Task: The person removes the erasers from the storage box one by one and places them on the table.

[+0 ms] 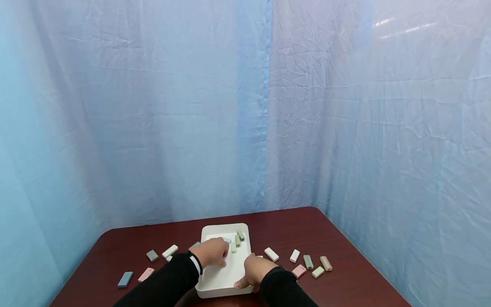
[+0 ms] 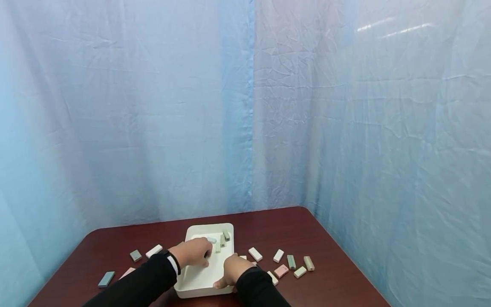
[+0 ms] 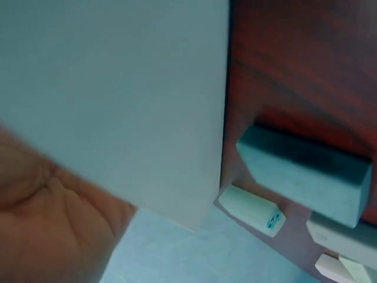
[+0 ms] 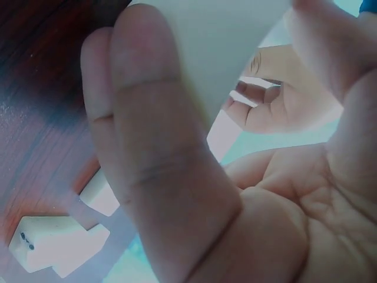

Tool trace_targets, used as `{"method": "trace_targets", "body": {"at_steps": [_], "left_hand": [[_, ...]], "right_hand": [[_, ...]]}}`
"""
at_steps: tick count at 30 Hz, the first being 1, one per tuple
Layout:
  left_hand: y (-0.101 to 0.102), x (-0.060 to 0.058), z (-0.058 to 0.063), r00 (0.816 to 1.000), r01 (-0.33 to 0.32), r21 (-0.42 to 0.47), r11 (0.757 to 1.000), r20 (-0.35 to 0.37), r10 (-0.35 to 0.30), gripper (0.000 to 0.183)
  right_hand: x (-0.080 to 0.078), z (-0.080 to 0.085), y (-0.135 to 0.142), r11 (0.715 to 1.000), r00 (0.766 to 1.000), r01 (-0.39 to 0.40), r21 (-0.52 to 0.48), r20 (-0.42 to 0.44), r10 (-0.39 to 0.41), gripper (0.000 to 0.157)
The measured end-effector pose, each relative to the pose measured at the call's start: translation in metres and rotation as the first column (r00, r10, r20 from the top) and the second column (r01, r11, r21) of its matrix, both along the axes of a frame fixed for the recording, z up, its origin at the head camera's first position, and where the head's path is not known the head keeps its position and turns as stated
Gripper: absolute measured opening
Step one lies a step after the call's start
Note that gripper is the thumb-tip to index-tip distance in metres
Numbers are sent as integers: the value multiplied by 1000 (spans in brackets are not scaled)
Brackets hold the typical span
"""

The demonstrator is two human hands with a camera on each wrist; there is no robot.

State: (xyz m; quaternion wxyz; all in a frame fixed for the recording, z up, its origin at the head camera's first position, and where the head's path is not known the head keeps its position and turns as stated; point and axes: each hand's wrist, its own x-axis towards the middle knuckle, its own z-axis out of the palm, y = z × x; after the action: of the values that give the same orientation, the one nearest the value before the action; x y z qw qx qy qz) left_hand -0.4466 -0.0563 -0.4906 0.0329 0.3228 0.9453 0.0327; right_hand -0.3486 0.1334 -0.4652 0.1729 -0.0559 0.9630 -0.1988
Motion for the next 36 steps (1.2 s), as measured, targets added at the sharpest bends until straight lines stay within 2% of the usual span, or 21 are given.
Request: {"method": "trace_targets", "body": {"at_steps": [4,8,12,17,21,30,33,36], "left_hand": [[-1,10,1,1000,8,-12,1000,-16,-8,24],[-2,23,2,1000,21,-37,999,12,-20,21],[-5,39,4,997,74,-25,997,29,-74,24],[-8,53,7,993,106,21,994,41,-107,28],[-10,60,7,994,103,14,995,33,-103,26],[-9,64,5,992,115,-35,993,-51,-117,24],[-14,67,8,993,117,14,993,-13,-117,23],[-24,67,13,992,121,115,986,33,-125,18]], "right_hand": [[2,2,0,1000,1000,-1,-6,3,1,53],[0,0,0,1000,1000,7,12,9,-7,81],[-3,0,1,999,1000,-1,37,20,0,95],[-2,2,2,1000,1000,-13,5,26,13,95],[-2,3,1,1000,999,-21,0,26,21,92],[-9,6,-1,998,998,6,55,58,-9,98],[-9,5,-2,998,998,9,56,61,-13,98],[-7,3,-2,999,998,10,38,57,-12,93]]}}
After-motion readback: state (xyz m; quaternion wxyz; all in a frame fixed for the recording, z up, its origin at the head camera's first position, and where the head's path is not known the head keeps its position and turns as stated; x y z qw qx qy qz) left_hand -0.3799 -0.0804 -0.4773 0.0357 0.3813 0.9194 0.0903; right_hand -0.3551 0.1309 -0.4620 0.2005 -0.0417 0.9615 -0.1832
